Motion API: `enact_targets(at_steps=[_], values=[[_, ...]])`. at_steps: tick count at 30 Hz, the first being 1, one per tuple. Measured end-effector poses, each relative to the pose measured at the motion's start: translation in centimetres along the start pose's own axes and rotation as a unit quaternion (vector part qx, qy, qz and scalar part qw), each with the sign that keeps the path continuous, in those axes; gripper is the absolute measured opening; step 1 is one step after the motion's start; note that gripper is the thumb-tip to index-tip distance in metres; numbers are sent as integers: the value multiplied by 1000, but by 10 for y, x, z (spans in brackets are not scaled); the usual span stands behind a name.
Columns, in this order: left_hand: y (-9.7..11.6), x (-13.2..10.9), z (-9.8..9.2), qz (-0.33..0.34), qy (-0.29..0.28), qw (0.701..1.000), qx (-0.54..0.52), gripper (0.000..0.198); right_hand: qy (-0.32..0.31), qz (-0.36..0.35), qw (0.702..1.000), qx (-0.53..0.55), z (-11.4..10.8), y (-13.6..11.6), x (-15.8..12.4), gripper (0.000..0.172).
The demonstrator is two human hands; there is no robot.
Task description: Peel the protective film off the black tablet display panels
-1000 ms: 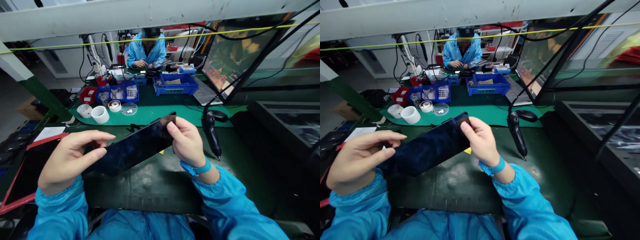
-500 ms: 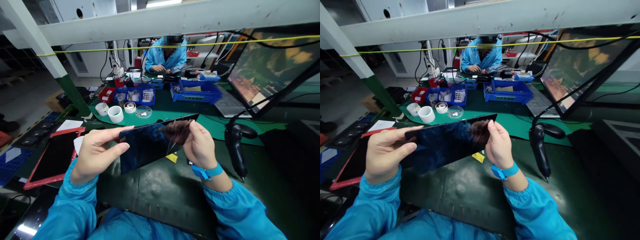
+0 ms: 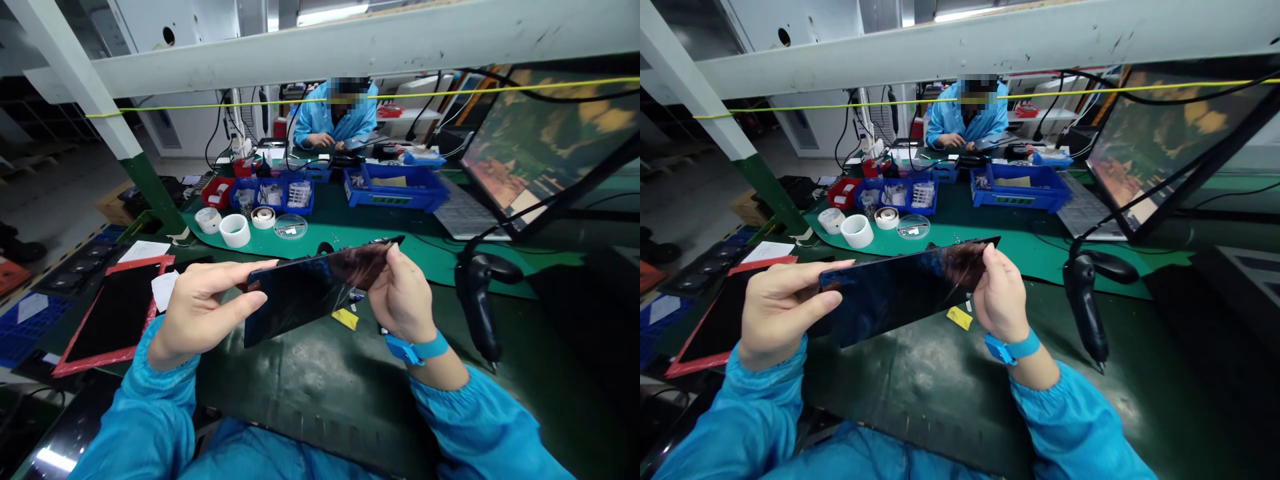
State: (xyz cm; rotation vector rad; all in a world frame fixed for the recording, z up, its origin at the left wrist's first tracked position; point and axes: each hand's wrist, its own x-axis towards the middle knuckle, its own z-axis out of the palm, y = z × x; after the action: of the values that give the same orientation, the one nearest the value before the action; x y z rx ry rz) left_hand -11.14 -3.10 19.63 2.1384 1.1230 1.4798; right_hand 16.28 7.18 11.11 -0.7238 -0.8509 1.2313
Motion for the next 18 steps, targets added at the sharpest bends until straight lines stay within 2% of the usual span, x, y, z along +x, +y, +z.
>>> enact_targets(at_steps=[8,18], values=[[1,-2,3,-3,-2,1000,-29,51,-31,78,996,-9,0,0,-1,40],[5,-2,7,-26,24,998,-48,43,-42,126,991,-17,3,4,-4,47]])
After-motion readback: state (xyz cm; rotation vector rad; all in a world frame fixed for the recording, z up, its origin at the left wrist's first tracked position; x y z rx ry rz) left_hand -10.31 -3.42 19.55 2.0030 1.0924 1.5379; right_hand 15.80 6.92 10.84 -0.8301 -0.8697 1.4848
